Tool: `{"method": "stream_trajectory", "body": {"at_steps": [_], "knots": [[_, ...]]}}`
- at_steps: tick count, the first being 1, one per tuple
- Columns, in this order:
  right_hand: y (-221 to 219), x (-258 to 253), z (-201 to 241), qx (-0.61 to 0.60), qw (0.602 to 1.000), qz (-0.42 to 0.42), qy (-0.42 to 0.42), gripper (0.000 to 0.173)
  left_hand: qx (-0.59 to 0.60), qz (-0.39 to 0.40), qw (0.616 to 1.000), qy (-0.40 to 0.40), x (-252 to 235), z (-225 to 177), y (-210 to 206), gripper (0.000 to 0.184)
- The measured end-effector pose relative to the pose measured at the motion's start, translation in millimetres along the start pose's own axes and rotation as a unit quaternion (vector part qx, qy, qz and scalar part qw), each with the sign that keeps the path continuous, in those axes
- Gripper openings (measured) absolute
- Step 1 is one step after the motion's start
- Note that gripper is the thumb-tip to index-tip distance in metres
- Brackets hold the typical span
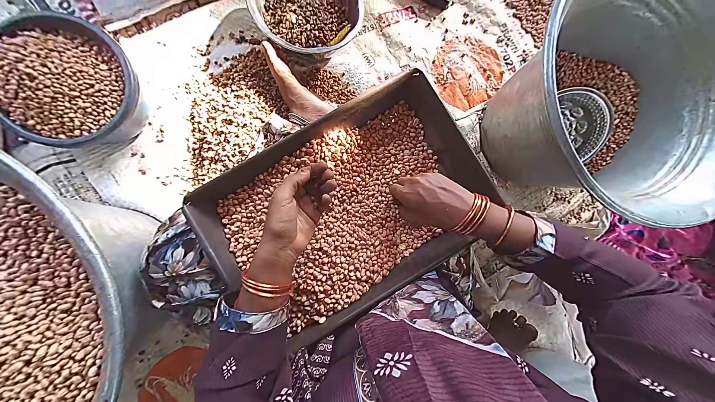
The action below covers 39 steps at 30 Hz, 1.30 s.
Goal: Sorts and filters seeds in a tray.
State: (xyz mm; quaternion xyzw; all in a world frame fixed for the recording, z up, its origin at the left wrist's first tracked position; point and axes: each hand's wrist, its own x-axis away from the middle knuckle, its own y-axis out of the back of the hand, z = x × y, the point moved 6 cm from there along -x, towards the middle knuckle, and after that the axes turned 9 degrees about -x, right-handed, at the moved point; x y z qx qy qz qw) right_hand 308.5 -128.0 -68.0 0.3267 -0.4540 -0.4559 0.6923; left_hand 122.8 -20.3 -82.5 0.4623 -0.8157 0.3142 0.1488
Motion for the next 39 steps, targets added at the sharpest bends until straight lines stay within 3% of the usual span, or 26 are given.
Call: {"method": "stream_trajectory", "body": {"at_steps": [2,4,7,11,19,23,28,34,39], "knots": [[11,-6,1,-0.040,0.998,0.043,0.000,0.009,0.017,0.010,1.000,0.005,-2,1,-3,0.033],[31,-13,6,-0.069,0.997,0.026,0.033,0.004,0.040,0.061,0.997,0.008,-2,3,-9,0.044],[57,-27,21,-0.099,0.987,-0.066,0.108,0.011,0.062,0.103,0.992,0.029,-2,4,-15,0.064],[67,-40,52,-0.129,0.956,-0.172,0.200,0.016,0.067,0.126,0.989,0.026,-1,5,-18,0.075],[43,-65,75,-0.092,0.950,-0.118,0.274,0.008,0.089,0.184,0.979,0.002,-3,8,-17,0.076],[35,-66,81,-0.057,0.966,-0.092,0.233,0.006,0.049,0.169,0.984,0.007,-1,13,-20,0.069],[26,-78,72,-0.108,0.978,0.052,0.170,0.018,0.006,0.134,0.989,0.057,1,25,-26,0.066],[24,-76,75,-0.084,0.987,0.039,0.132,0.015,0.026,0.138,0.990,0.018,-1,24,-27,0.066],[28,-76,72,-0.119,0.980,-0.036,0.158,0.010,0.042,0.139,0.989,0.017,-2,23,-29,0.065]]}}
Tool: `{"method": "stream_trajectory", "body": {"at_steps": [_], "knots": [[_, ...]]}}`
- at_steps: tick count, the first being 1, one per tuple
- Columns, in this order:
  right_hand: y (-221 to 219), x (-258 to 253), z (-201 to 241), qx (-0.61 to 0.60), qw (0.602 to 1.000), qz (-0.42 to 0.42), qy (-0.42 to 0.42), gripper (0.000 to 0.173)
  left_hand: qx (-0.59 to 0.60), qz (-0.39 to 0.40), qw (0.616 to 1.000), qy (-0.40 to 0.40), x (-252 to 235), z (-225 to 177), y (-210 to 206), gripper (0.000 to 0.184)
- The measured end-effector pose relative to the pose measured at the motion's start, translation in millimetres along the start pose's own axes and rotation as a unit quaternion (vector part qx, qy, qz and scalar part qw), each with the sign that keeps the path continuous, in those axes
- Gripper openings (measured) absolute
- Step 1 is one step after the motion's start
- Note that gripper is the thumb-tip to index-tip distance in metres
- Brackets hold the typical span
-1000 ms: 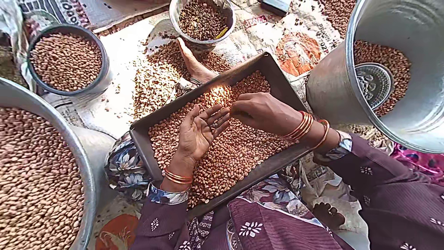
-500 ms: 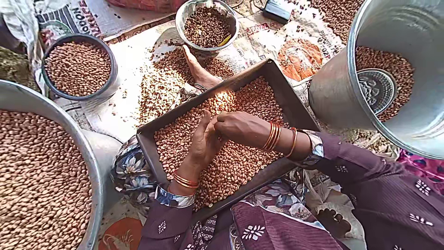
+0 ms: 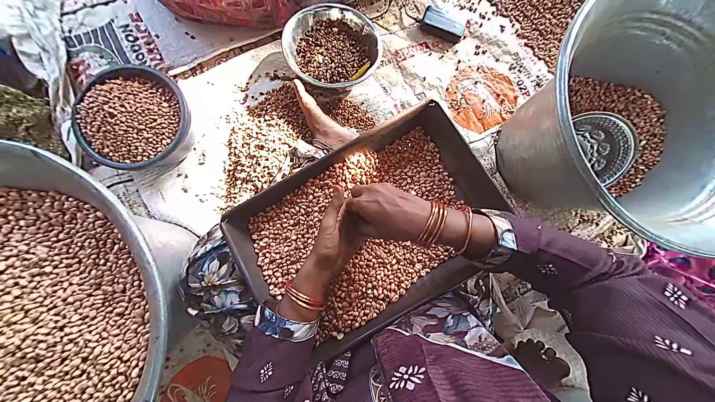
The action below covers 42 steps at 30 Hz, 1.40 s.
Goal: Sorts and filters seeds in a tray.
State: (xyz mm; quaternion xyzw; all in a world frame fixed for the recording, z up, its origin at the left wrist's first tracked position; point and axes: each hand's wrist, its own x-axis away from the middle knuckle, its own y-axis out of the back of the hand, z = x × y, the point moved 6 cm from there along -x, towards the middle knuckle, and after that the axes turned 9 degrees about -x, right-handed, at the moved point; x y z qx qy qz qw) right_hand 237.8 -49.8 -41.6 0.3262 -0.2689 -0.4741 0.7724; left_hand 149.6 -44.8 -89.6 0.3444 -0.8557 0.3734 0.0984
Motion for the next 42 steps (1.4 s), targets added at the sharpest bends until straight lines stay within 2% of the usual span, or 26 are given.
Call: {"method": "stream_trajectory", "body": {"at_steps": [3,5,7,8,9,11,12,13,14,15,17,19,21,25,27,32,42], "knots": [[11,-1,0,-0.048,0.997,0.037,-0.038,0.012,-0.013,-0.042,0.998,0.039,-2,2,2,0.064],[20,-2,0,-0.066,0.996,0.046,-0.031,0.008,-0.019,-0.041,0.997,0.055,-4,5,3,0.060],[39,-5,-1,-0.078,0.994,0.063,-0.044,0.006,-0.032,-0.041,0.997,0.060,-5,5,3,0.060],[54,-8,-3,-0.078,0.994,0.044,-0.056,0.005,-0.038,-0.047,0.997,0.056,-5,5,3,0.063],[74,-9,-6,-0.083,0.995,-0.014,-0.061,0.007,-0.040,-0.043,0.997,0.053,-6,4,3,0.069],[116,-5,-8,-0.079,0.979,-0.181,-0.052,0.021,-0.040,-0.013,0.998,0.043,-6,1,4,0.076],[131,-2,-9,-0.055,0.967,-0.244,-0.043,0.027,-0.029,-0.004,0.999,0.041,-6,0,4,0.076],[138,1,-7,-0.032,0.961,-0.272,-0.032,0.027,-0.018,0.003,0.999,0.039,-7,-1,4,0.076],[134,4,-4,-0.019,0.964,-0.263,-0.008,0.022,-0.011,0.006,0.999,0.038,-7,-2,4,0.075],[121,6,0,-0.014,0.975,-0.220,0.020,0.017,-0.002,0.006,0.999,0.037,-6,-2,3,0.075],[79,8,1,-0.009,0.995,-0.083,0.060,0.012,0.025,-0.008,0.999,0.031,-6,-4,3,0.072],[38,11,-4,-0.005,0.997,-0.003,0.079,0.009,0.046,0.014,0.999,0.012,-5,-6,2,0.071],[17,13,-8,-0.005,0.997,-0.006,0.072,0.008,0.045,0.032,0.998,0.000,-4,-4,3,0.070],[6,11,-9,0.027,0.999,0.004,0.035,0.015,0.024,-0.013,1.000,0.010,-2,2,5,0.065],[4,9,-7,0.044,0.999,-0.003,0.008,0.017,0.022,-0.011,1.000,0.006,-2,2,5,0.063],[14,5,-8,-0.019,0.994,-0.049,-0.100,0.013,0.009,-0.006,0.998,-0.065,-2,-2,5,0.055],[22,0,0,-0.090,0.988,0.004,-0.122,0.027,-0.022,-0.023,0.990,-0.139,2,-11,1,0.043]]}}
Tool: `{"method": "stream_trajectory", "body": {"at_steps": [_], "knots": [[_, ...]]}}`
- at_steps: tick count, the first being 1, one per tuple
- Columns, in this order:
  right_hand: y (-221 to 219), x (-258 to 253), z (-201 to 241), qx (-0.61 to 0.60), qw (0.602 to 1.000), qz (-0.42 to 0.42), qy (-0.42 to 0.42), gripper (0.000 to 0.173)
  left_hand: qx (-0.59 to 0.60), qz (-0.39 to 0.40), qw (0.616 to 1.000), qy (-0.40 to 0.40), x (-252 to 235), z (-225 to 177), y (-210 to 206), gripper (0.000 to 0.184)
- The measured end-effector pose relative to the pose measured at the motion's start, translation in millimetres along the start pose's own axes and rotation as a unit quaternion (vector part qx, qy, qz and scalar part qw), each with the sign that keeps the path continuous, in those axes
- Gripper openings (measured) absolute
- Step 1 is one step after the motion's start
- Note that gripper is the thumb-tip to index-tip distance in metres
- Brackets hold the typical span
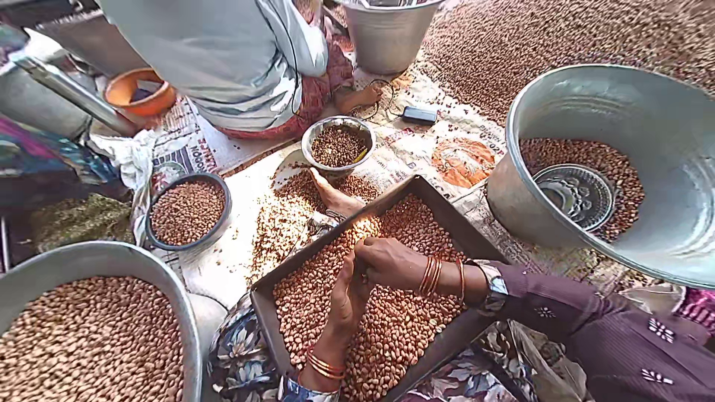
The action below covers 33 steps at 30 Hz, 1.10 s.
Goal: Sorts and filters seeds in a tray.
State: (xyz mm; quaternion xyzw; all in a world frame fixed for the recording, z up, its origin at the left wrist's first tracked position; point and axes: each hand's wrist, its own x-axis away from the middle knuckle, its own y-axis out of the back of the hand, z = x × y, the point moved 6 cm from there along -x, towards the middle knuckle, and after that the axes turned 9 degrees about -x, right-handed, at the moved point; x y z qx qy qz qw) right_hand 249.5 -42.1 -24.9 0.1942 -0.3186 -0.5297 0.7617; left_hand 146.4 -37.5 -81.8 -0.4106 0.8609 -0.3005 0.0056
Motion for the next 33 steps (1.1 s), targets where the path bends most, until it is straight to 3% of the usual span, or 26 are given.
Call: {"method": "stream_trajectory", "body": {"at_steps": [3,6,11,16,25,29,33], "knots": [[4,-4,-7,-0.029,1.000,0.004,-0.002,0.022,0.003,0.003,1.000,-0.010,-1,3,0,0.061],[8,-6,-14,-0.072,0.997,-0.008,-0.011,0.020,-0.023,-0.016,1.000,-0.013,-1,2,1,0.048],[14,-6,-11,-0.090,0.994,-0.057,0.031,0.018,-0.074,0.003,0.995,-0.067,-9,-6,7,0.054],[25,-9,-20,-0.155,0.988,-0.010,0.007,0.015,-0.129,0.048,0.987,-0.089,-10,-5,7,0.058],[10,-9,-14,-0.036,0.980,-0.060,0.186,0.017,-0.139,0.010,0.988,-0.071,-15,-4,16,0.065],[11,-7,-9,0.010,0.980,-0.033,0.196,0.018,-0.092,0.011,0.995,-0.033,-15,-4,15,0.071],[13,-6,-7,0.031,0.988,-0.021,0.148,0.013,-0.001,-0.003,1.000,0.001,-15,2,13,0.056]]}}
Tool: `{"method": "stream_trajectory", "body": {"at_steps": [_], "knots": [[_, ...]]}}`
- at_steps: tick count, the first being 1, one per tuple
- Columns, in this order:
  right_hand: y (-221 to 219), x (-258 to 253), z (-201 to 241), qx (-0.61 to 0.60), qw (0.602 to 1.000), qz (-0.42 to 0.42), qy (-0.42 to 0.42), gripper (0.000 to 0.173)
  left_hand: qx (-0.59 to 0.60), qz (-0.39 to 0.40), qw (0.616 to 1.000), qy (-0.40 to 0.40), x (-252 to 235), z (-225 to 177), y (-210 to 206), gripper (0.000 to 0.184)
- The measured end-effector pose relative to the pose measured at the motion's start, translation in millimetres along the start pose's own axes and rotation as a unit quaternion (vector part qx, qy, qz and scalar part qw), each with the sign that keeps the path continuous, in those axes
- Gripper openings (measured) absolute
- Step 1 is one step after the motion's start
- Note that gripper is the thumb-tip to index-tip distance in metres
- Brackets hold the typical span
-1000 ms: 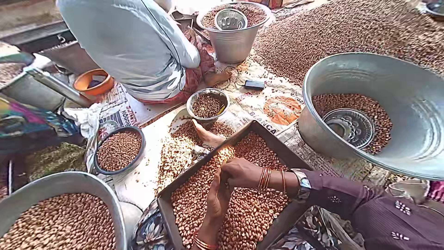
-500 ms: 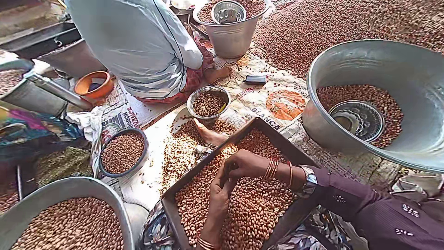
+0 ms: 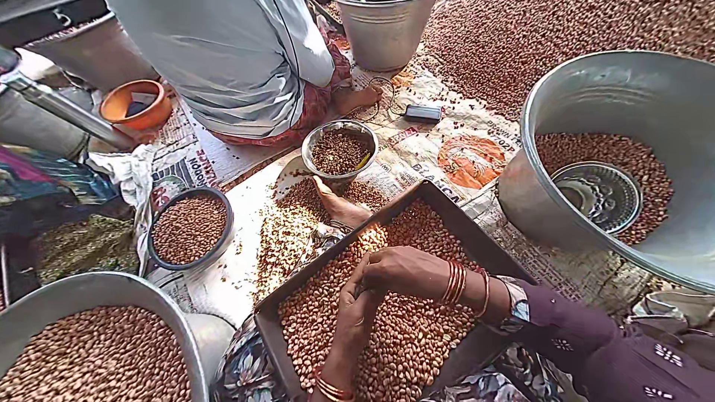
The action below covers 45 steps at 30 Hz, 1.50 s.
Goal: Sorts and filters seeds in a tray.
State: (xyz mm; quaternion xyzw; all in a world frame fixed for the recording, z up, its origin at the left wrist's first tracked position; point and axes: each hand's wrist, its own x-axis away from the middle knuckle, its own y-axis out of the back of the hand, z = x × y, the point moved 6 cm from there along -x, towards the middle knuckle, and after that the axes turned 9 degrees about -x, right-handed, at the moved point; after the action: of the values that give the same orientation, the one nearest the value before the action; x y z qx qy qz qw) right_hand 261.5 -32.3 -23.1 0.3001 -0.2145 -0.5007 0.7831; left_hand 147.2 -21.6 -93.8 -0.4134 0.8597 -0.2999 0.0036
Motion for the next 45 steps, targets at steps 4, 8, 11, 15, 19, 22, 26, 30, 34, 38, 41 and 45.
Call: {"method": "stream_trajectory", "body": {"at_steps": [4,8,11,15,19,22,26,30,34,38,41,45], "knots": [[8,2,-3,-0.031,0.999,0.028,-0.030,0.010,-0.005,0.030,1.000,0.005,2,4,-6,0.057],[13,3,-16,-0.102,0.994,0.022,-0.016,0.015,-0.014,0.057,0.998,-0.001,1,0,-8,0.062],[10,0,-20,-0.134,0.988,0.054,-0.054,0.020,-0.036,0.002,0.999,0.030,-1,-1,-5,0.047],[24,-9,-19,-0.106,0.983,0.136,-0.056,0.019,-0.011,-0.040,0.993,0.111,-3,9,-3,0.038],[116,-42,-28,0.011,0.998,-0.020,-0.059,0.008,-0.074,-0.007,0.985,0.156,-2,13,-5,0.034],[177,-86,-62,0.136,0.971,-0.142,-0.136,0.018,-0.085,-0.021,0.982,0.170,-3,13,-6,0.029],[190,-160,-134,0.169,0.952,-0.138,-0.215,0.018,-0.081,-0.007,0.984,0.160,-7,17,-3,0.026],[163,-208,-207,0.144,0.952,-0.083,-0.257,0.021,-0.087,0.012,0.984,0.158,-11,20,0,0.025],[142,-212,-262,0.084,0.945,-0.125,-0.290,0.027,-0.075,0.017,0.986,0.151,-16,22,6,0.025],[135,-213,-273,0.069,0.952,-0.136,-0.267,0.029,-0.070,0.021,0.985,0.157,-20,21,9,0.025],[136,-215,-275,0.077,0.953,-0.144,-0.254,0.024,-0.076,0.023,0.984,0.162,-22,21,9,0.025],[137,-217,-281,0.072,0.945,-0.150,-0.281,0.025,-0.079,0.024,0.983,0.165,-21,23,10,0.026]]}}
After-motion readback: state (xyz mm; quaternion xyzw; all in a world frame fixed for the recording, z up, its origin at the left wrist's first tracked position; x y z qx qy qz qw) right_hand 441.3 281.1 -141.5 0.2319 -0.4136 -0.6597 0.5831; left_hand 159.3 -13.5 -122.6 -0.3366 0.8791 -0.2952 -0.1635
